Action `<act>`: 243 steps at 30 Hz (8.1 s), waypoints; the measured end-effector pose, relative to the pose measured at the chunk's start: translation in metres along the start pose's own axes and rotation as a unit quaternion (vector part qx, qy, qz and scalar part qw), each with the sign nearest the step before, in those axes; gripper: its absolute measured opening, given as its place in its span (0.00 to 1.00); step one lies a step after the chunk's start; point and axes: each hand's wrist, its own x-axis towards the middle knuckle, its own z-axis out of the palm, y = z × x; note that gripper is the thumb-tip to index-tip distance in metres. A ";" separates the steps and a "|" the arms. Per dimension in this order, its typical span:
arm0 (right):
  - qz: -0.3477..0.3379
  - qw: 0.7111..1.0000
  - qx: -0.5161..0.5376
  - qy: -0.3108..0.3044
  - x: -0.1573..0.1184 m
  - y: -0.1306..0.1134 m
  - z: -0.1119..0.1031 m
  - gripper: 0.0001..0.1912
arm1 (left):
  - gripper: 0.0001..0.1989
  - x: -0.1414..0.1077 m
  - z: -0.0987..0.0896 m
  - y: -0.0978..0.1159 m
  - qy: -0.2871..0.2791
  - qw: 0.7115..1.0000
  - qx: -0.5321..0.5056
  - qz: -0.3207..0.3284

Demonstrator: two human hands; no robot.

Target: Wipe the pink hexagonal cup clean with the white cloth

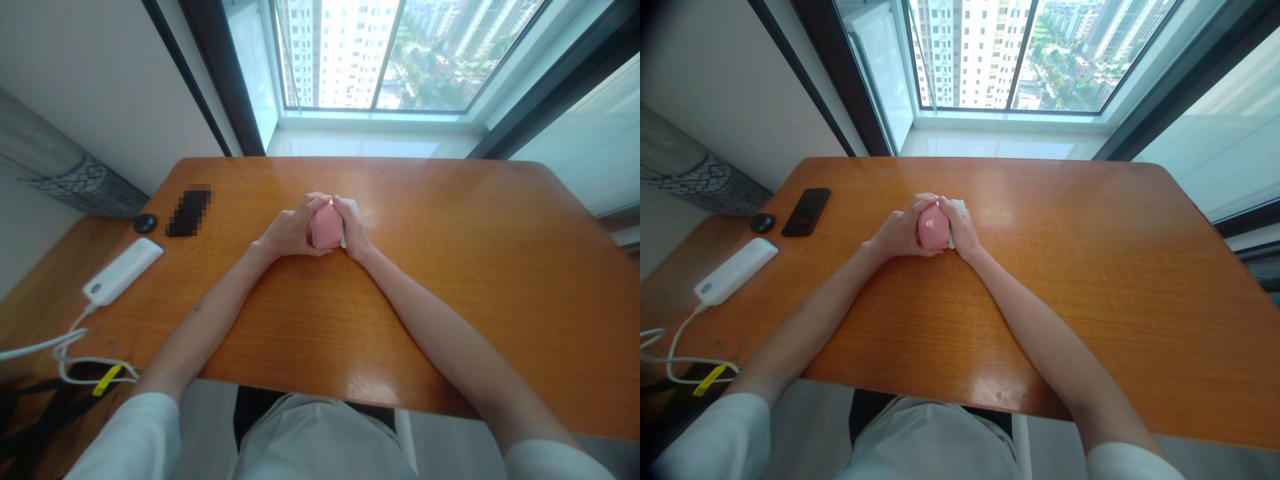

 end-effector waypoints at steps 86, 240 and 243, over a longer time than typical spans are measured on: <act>-0.017 1.000 -0.016 0.013 -0.002 0.005 -0.003 0.35 | 0.59 0.002 0.002 0.004 0.041 0.996 -0.069 -0.031; -0.005 1.000 -0.015 0.011 0.001 0.008 -0.002 0.35 | 0.55 0.002 0.011 -0.011 0.056 0.990 -0.106 0.077; 0.000 1.000 0.012 -0.003 0.005 0.015 -0.004 0.34 | 0.65 0.000 0.005 -0.020 0.024 0.993 -0.055 0.098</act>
